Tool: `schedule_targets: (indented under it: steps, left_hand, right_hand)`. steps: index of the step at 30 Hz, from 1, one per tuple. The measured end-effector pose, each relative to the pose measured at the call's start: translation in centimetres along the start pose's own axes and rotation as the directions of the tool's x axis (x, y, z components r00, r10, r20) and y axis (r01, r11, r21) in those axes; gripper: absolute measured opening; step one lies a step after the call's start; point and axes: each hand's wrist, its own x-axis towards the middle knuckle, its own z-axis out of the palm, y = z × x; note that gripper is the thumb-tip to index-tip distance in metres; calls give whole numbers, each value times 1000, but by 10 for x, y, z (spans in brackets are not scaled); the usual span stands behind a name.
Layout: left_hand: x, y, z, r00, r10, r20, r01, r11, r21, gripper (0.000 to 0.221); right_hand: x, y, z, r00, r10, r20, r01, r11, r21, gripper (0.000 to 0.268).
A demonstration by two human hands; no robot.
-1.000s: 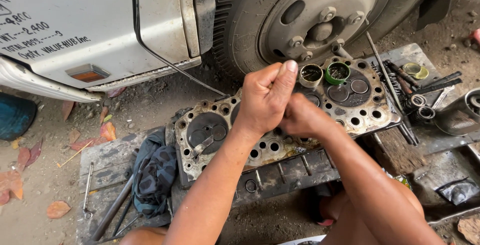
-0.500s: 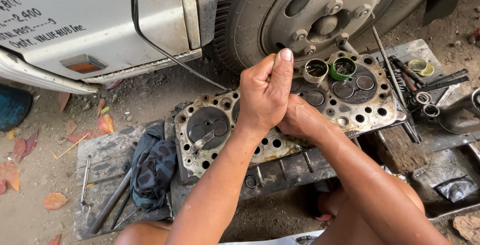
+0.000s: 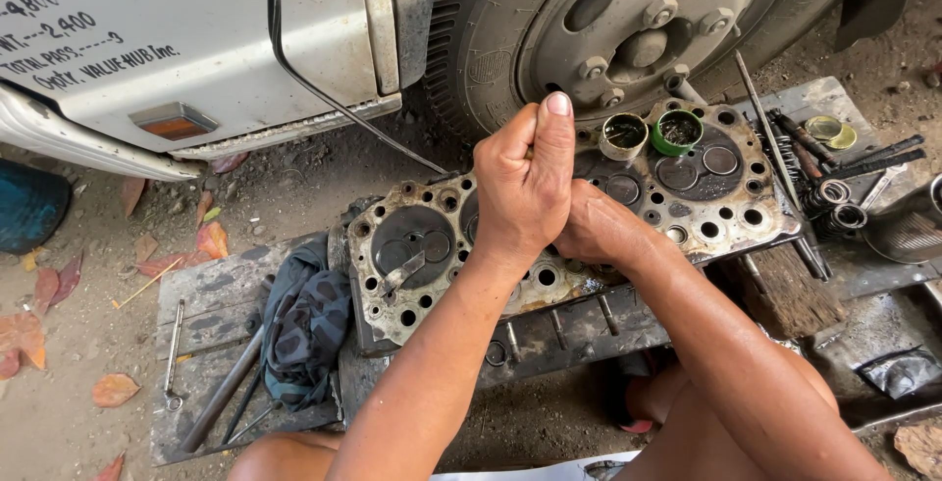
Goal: Lapping engine valves on a cylinder head using a manual lapping tool and grinding compound
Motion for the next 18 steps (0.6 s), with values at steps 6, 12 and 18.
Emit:
schedule_targets:
  steps: [6,12,18]
  left_hand:
    - [4,-2,2,1000,9,8,-9,1000,5,46]
    - [5,2,2,1000,-10,19,9,1000,21,45]
    - [4,0,3,999,-13,34,12,999,33,45]
  right_hand:
    - [6,1,5,1000,10,-1,-10,1000,-3,14]
    - [4,10,7,1000,24,0,-24,1000,-4,15]
    - [4,15,9,999,33,6,-33,999,-11,15]
